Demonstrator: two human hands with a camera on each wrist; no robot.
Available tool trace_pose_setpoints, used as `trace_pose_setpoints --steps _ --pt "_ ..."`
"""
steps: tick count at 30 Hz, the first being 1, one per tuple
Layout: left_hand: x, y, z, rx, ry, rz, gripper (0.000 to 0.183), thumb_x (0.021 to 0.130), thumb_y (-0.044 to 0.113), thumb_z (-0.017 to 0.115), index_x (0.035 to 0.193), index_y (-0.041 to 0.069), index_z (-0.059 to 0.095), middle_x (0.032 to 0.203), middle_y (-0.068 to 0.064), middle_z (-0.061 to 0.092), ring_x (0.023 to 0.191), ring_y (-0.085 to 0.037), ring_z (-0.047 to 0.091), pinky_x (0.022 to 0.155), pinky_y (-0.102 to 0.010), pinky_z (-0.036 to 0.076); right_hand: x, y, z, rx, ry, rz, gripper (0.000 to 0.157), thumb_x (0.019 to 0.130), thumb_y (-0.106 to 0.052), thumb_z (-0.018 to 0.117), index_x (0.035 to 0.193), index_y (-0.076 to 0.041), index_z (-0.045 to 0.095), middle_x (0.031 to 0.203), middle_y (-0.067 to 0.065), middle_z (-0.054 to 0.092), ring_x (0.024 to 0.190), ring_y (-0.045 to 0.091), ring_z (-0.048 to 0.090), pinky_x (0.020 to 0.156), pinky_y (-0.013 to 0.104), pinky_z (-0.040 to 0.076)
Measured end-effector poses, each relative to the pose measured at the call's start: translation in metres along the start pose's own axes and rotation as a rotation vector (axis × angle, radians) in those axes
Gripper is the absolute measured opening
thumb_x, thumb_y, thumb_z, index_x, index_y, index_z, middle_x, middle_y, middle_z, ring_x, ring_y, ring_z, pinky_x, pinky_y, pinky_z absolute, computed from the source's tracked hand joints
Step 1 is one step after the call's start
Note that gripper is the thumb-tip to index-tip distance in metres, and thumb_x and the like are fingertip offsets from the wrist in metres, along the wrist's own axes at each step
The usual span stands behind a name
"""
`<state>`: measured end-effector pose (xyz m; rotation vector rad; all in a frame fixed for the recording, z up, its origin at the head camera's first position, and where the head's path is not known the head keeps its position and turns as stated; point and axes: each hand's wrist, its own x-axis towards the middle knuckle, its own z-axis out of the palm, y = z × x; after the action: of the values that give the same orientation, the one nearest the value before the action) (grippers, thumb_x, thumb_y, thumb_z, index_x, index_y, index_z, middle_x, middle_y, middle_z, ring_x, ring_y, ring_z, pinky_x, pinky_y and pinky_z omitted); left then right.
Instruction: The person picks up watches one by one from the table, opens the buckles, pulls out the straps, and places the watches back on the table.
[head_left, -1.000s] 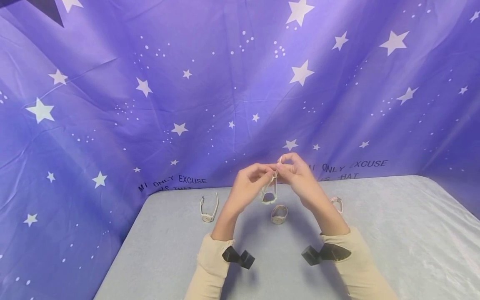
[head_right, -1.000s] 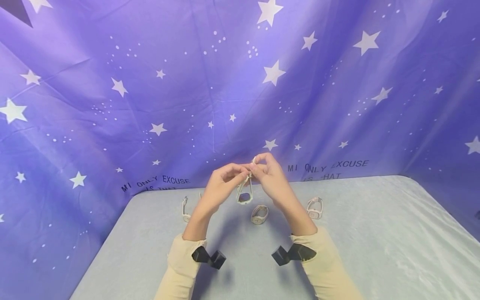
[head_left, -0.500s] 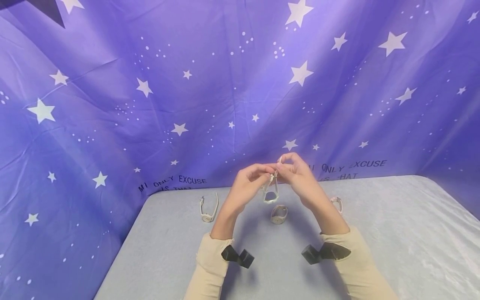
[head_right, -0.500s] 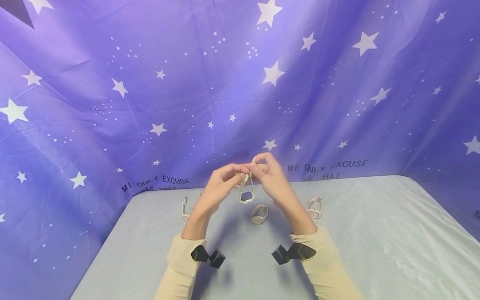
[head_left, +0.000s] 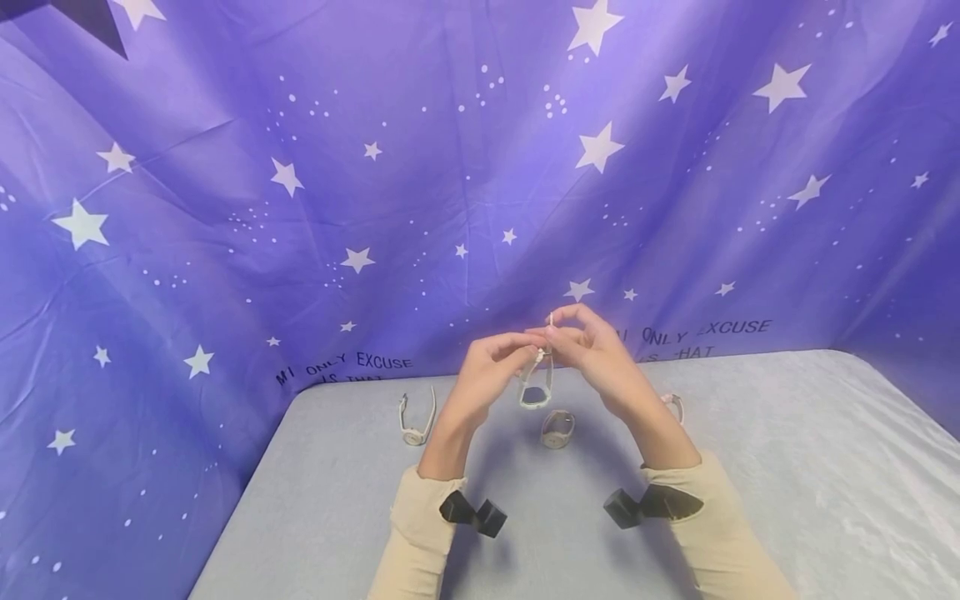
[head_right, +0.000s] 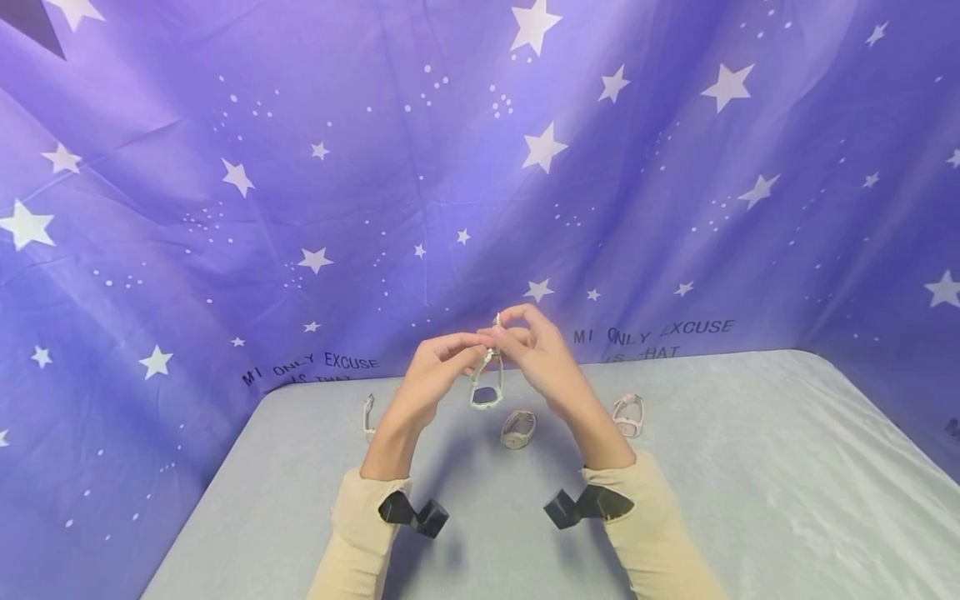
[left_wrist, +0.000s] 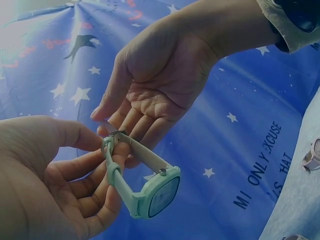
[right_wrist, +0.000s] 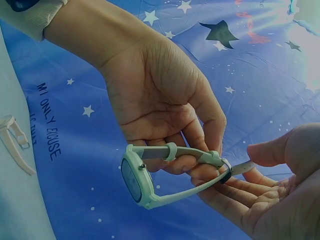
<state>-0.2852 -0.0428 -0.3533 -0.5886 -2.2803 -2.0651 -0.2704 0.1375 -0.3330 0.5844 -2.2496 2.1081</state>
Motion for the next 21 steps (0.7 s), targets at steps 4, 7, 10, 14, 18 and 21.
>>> trace_pose_setpoints --steps 4,7,10,14,18,21 --pt "-0.0004 0.0007 -0.0009 -0.015 0.010 -0.004 0.026 0.094 0.011 0.066 0.116 -0.002 0.074 0.122 -0.014 0.074 0.109 -0.016 0.068 0.086 -0.026 0.056 -0.0002 -0.0007 0.0007 -0.023 -0.005 0.001 0.029 0.106 -0.016 0.054 0.127 0.003 0.048 0.132 0.029 0.064 0.100 0.008 0.073 0.107 0.052 0.051" --pt "-0.0005 0.0013 -0.0020 -0.019 0.023 0.000 0.026 0.095 0.011 0.066 0.116 -0.001 0.074 0.120 -0.015 0.075 0.102 -0.011 0.067 0.084 -0.026 0.055 -0.0002 -0.0009 0.0007 -0.061 -0.003 0.011 0.036 0.104 -0.018 0.058 0.134 0.001 0.050 0.131 0.027 0.066 0.102 0.014 0.073 0.109 0.055 0.049" --pt "-0.0005 0.0017 -0.0031 -0.024 0.035 0.008 0.027 0.095 0.011 0.065 0.117 -0.002 0.073 0.116 -0.017 0.075 0.094 -0.009 0.067 0.082 -0.026 0.054 0.0000 -0.0009 0.0006 -0.099 -0.001 0.031 0.042 0.101 -0.019 0.063 0.138 -0.002 0.053 0.131 0.023 0.067 0.109 0.025 0.072 0.111 0.057 0.046" --pt "-0.0008 0.0022 -0.0051 -0.044 0.034 0.006 0.027 0.095 0.011 0.064 0.118 -0.003 0.072 0.116 -0.018 0.074 0.091 -0.009 0.067 0.083 -0.027 0.055 0.0003 0.0001 0.0008 -0.150 0.000 0.047 0.045 0.097 -0.016 0.069 0.139 -0.003 0.057 0.133 0.019 0.067 0.119 0.034 0.067 0.111 0.055 0.047" --pt "-0.0015 0.0030 -0.0072 -0.062 0.027 0.007 0.029 0.095 0.011 0.065 0.118 -0.004 0.071 0.118 -0.018 0.074 0.092 -0.009 0.068 0.085 -0.029 0.057 0.0008 0.0017 0.0013 -0.187 -0.004 0.039 0.044 0.095 -0.009 0.070 0.137 -0.003 0.060 0.131 0.019 0.068 0.119 0.034 0.068 0.107 0.052 0.052" --pt "-0.0014 0.0038 -0.0083 -0.069 0.023 0.009 0.029 0.095 0.011 0.065 0.118 -0.005 0.071 0.117 -0.018 0.074 0.090 -0.009 0.069 0.086 -0.030 0.057 0.0009 0.0019 0.0015 -0.205 -0.001 0.032 0.041 0.094 -0.008 0.070 0.134 -0.003 0.063 0.126 0.018 0.071 0.115 0.032 0.070 0.105 0.051 0.053"
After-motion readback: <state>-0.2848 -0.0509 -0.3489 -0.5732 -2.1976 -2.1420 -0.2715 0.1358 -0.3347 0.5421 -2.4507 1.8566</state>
